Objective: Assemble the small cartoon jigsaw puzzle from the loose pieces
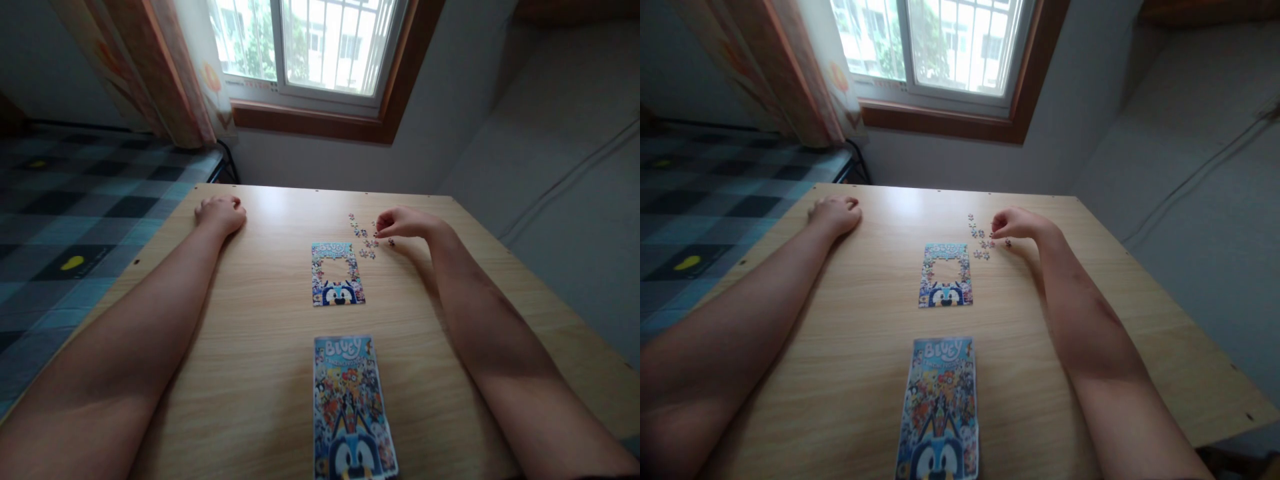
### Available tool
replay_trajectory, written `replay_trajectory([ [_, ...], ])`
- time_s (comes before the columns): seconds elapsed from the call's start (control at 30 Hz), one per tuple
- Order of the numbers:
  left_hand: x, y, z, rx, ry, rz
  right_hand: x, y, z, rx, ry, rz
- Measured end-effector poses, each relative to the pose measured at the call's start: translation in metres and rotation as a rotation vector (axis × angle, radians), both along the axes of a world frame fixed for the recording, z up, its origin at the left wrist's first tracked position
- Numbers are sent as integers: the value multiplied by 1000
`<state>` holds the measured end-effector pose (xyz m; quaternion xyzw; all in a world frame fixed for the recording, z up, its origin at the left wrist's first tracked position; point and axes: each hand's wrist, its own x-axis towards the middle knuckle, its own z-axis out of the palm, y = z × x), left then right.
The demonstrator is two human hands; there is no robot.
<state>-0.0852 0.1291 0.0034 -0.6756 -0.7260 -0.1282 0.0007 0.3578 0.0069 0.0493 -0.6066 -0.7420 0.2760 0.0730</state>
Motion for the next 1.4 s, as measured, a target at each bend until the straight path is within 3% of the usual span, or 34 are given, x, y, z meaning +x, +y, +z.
replay_trajectory([
  [0.1, 1, -2, 2, -8, -7, 2, -9, -7, 15, -18, 50, 30],
  [0.23, 2, -4, 3, -8, -45, -9, -43, -22, 30, -76, 53, 155],
  [0.37, 3, -4, 4, -17, -42, 9, -83, -34, 26, -228, 110, 324],
  [0.5, 3, -5, 4, -24, -26, 6, -105, -37, 14, -244, 116, 401],
  [0.87, 2, -5, 2, 2, -12, -5, -112, -39, 2, -205, 110, 449],
  [1.4, 0, -1, 0, -4, -35, -3, -123, -47, 10, -89, -49, 419],
])
